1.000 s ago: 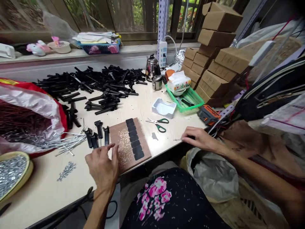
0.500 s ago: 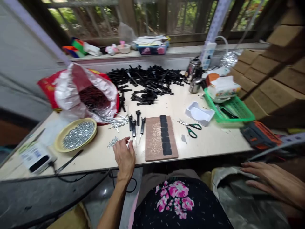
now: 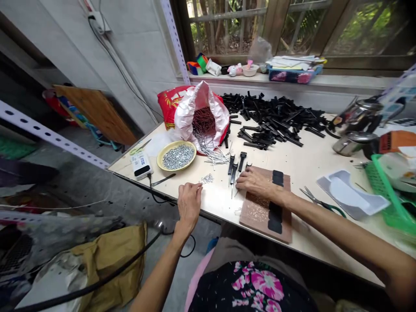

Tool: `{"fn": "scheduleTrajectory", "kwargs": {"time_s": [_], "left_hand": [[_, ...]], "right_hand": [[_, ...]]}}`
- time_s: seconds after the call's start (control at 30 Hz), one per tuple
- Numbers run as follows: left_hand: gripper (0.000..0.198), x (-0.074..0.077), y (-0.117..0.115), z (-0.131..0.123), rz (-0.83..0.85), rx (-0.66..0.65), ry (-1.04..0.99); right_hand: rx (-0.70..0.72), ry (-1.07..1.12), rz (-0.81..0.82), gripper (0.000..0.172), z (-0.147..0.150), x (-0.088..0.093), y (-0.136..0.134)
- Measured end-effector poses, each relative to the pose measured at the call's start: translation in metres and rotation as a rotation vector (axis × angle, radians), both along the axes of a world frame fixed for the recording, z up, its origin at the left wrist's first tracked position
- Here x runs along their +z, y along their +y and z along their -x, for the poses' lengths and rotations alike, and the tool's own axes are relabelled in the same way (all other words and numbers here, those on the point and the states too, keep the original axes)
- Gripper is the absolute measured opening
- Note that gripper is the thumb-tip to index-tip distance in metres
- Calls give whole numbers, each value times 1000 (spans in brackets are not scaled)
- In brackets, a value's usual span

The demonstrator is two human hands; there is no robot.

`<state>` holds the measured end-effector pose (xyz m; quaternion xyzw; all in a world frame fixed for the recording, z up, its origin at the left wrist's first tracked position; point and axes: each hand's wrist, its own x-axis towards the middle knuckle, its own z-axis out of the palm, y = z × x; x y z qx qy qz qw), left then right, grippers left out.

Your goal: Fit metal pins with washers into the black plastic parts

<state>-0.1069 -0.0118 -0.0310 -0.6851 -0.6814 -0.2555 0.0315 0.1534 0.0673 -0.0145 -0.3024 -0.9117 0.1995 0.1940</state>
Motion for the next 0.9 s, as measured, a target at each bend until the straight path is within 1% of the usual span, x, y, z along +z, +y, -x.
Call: {"fn": "scheduleTrajectory", "kwargs": {"time_s": [0.1, 0.2, 0.27, 0.33, 0.43, 0.5, 0.53, 0.6, 0.63, 0.73, 0.8, 0.83, 0.9], "left_hand": [[26, -5, 12, -4, 26, -76, -4], [24, -12, 27, -8, 69, -138, 48], [22, -16, 37, -10, 94, -177, 95], [20, -18, 44, -10, 104, -211, 128], [17, -18, 52, -11, 124, -244, 151], [15, -16, 54, -11, 142, -238, 111], [14, -14, 54, -12, 144, -229, 52], [11, -9, 52, -16, 135, -207, -181], [10, -6, 50, -20, 145, -195, -358], [15, 7, 41, -35, 249, -166, -1033], [21, 17, 35, -47, 310, -147, -1426], [24, 21, 33, -53, 320, -143, -1566], [28, 29, 29, -62, 326, -134, -1732]], "right_hand": [[167, -112, -60, 28, 4, -8, 17], [185, -142, -129, 31, 4, -10, 22], [186, -109, -171, 31, 3, -6, 19], [142, -3, -193, 28, 4, 3, 13], [-18, 226, -168, 22, 10, 22, -2], [-125, 326, -140, 20, 15, 33, -13], [-167, 348, -124, 20, 19, 37, -18], [-219, 353, -86, 21, 24, 40, -28], [-235, 342, -65, 22, 27, 39, -32], [-284, 280, -39, 26, 31, 33, -40], [-307, 230, -47, 28, 31, 30, -43], [-314, 206, -55, 28, 30, 29, -44], [-327, 158, -66, 29, 28, 30, -46]]}}
